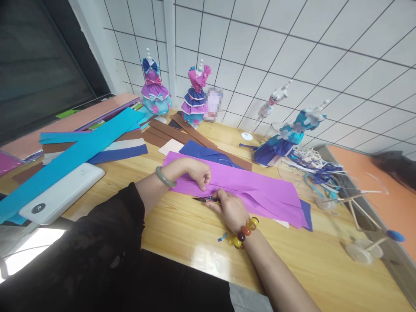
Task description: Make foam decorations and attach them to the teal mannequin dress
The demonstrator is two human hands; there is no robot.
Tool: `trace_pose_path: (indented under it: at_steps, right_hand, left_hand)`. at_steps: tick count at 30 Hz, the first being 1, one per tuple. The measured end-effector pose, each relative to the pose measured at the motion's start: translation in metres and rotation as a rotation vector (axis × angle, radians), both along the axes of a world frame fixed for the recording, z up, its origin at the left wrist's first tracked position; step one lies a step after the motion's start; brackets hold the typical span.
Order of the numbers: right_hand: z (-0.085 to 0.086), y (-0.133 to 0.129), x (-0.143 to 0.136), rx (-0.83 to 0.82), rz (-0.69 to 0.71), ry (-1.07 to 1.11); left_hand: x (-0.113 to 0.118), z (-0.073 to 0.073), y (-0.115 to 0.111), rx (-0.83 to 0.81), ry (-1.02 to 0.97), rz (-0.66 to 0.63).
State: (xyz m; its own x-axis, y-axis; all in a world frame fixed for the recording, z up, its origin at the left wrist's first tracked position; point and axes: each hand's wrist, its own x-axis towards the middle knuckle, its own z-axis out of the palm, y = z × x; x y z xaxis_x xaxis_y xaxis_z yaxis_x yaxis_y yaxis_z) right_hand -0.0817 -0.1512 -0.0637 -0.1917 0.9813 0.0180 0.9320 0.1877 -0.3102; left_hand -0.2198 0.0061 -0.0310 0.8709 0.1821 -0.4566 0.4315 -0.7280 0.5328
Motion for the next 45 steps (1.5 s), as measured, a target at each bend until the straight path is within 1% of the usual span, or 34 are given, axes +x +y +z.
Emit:
trace_pose_path:
  at_steps: [8,13,18,21,25,28,31,35,40,45]
  right_hand:
    - [-0.003,-0.002,0.001,0.054,0.02,-0.006]
    - [-0.003,-0.002,0.001,0.056,0.018,-0.012]
    - [-0.004,-0.003,0.001,0.056,0.024,0.001]
    - [-0.003,-0.003,0.002,0.064,0.028,0.014]
    - [-0.002,-0.005,0.001,0.052,0.019,0.027]
    - [0.0,-0.006,0.001,0.037,0.008,0.008]
    - [0.001,-0.005,0.0,0.028,0.005,-0.003]
    - [0.001,-0.003,-0.002,0.032,0.015,-0.01]
    - [-0.002,0.001,-0.006,0.043,0.041,-0.013]
    - [-0.001,0.004,-0.012,0.038,0.049,-0.024]
  left_hand:
    - [0.0,0.0,0.0,-0.02,-0.006,0.01]
    - [0.0,-0.001,0.001,-0.01,-0.004,0.018]
    - [0.001,-0.001,0.0,-0.015,-0.01,-0.003]
    - [0.0,0.002,0.0,-0.01,-0.01,-0.017]
    - [-0.006,0.008,0.004,0.017,0.067,0.012]
    - [-0.01,0.01,0.008,0.033,0.139,0.046]
    - [-0.011,0.007,0.011,0.009,0.178,0.041]
    - [-0.008,0.003,0.01,-0.005,0.179,0.015]
    - [-0.007,0.0,0.01,-0.011,0.197,0.04]
    - [-0.007,-0.003,0.011,-0.002,0.212,0.069]
